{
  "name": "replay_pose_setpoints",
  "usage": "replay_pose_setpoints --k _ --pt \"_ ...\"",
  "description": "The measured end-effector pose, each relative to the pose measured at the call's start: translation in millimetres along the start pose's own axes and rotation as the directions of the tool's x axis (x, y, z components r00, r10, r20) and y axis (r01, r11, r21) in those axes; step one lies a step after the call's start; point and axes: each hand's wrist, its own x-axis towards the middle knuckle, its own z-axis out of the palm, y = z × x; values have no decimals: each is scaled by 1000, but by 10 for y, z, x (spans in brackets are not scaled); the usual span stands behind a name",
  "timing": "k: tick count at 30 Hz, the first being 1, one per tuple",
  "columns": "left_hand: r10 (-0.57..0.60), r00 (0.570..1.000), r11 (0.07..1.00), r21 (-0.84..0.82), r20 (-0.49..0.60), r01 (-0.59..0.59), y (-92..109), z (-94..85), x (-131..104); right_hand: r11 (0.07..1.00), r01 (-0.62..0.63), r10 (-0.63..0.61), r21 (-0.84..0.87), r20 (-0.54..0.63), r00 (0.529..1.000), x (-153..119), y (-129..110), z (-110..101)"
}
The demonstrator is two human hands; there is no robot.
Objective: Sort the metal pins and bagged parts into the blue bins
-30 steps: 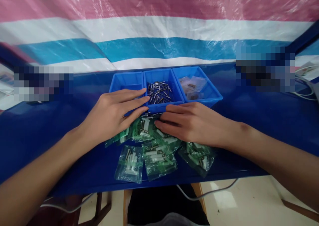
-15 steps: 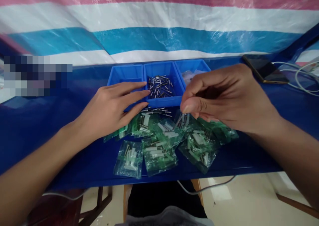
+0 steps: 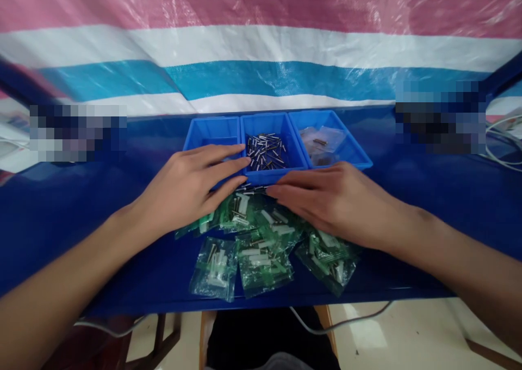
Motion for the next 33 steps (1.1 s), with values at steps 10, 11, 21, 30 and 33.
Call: replay_pose_setpoints --k 10,11,21,30,33 --pt "-17 1000 1000 -20 9 17 -5 9 0 974 85 -86 -210 7 996 -4 -1 53" --pt "-14 1000 1000 -19 9 14 -5 8 0 984 72 -80 -164 -41 996 2 -11 12" --pt "1 1000 1000 19 9 -1 8 0 5 641 -122 473 758 -264 841 90 -197 -181" --pt "40 999 998 48 0 -40 19 -12 7 287 -223 584 932 14 811 136 -74 -94" --pt "102 994 992 80 -36 -98 -2 3 -2 321 -153 652 935 -101 751 136 -61 -68"
